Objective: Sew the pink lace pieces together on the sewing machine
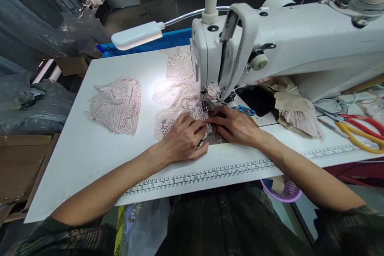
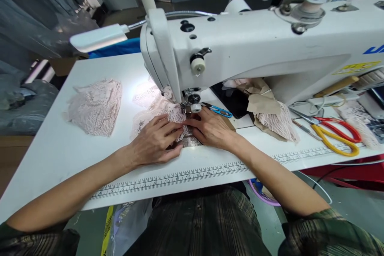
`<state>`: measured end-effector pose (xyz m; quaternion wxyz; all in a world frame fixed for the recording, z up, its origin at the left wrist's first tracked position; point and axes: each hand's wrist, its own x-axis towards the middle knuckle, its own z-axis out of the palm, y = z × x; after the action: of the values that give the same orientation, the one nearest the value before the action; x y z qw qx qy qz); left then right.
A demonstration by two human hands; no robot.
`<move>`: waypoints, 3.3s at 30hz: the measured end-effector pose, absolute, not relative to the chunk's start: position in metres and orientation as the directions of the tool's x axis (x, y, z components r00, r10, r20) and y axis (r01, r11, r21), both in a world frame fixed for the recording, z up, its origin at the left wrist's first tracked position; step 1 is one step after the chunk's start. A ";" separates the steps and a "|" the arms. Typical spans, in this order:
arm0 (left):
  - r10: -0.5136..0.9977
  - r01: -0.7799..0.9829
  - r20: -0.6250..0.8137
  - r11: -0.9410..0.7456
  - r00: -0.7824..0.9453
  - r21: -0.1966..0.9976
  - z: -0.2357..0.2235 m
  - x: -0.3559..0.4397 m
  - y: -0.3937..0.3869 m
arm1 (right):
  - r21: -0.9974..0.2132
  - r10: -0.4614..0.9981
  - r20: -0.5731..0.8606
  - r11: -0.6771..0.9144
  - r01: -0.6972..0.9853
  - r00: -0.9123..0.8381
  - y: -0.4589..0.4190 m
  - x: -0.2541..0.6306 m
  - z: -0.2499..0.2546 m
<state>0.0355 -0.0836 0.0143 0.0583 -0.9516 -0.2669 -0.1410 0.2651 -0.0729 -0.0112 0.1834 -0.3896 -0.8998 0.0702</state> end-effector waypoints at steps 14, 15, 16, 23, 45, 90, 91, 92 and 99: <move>0.517 0.557 0.346 -0.830 0.783 -0.020 -0.004 0.035 -0.074 | -0.142 0.804 0.149 0.593 0.792 -0.575 -0.069 0.250 0.000; 0.518 0.558 0.347 -0.829 0.782 -0.021 -0.005 0.034 -0.073 | -0.134 0.808 0.140 0.588 0.798 -0.572 -0.069 0.249 0.000; 0.517 0.559 0.347 -0.829 0.783 -0.026 -0.006 0.034 -0.072 | -0.128 0.810 0.134 0.585 0.801 -0.571 -0.069 0.250 0.000; 0.487 0.513 0.334 -0.858 0.807 0.011 -0.005 0.028 -0.061 | -0.237 0.770 0.174 0.637 0.733 -0.614 -0.069 0.265 -0.008; 0.505 0.504 0.326 -0.859 0.799 0.095 -0.007 0.023 -0.040 | -0.105 0.857 0.144 0.510 0.853 -0.495 -0.079 0.250 -0.001; 0.815 0.702 0.160 -0.565 0.557 0.434 0.013 0.026 0.095 | -0.156 0.831 0.305 0.526 0.836 -0.466 -0.070 0.263 -0.024; 0.832 0.718 0.163 -0.543 0.530 0.435 0.013 0.024 0.104 | -0.149 0.829 0.302 0.529 0.835 -0.471 -0.069 0.263 -0.025; 0.851 0.742 0.171 -0.518 0.497 0.425 0.013 0.020 0.111 | -0.145 0.827 0.299 0.533 0.834 -0.477 -0.069 0.263 -0.025; 0.909 0.892 0.342 -0.343 0.236 0.294 0.004 -0.010 0.094 | -0.339 0.838 0.345 0.532 0.776 -0.423 -0.060 0.273 -0.022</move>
<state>-0.0102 0.0937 0.0038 -0.0186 -0.7860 -0.5730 -0.2312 0.2726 -0.0604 -0.0222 0.2416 -0.4795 -0.8412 0.0637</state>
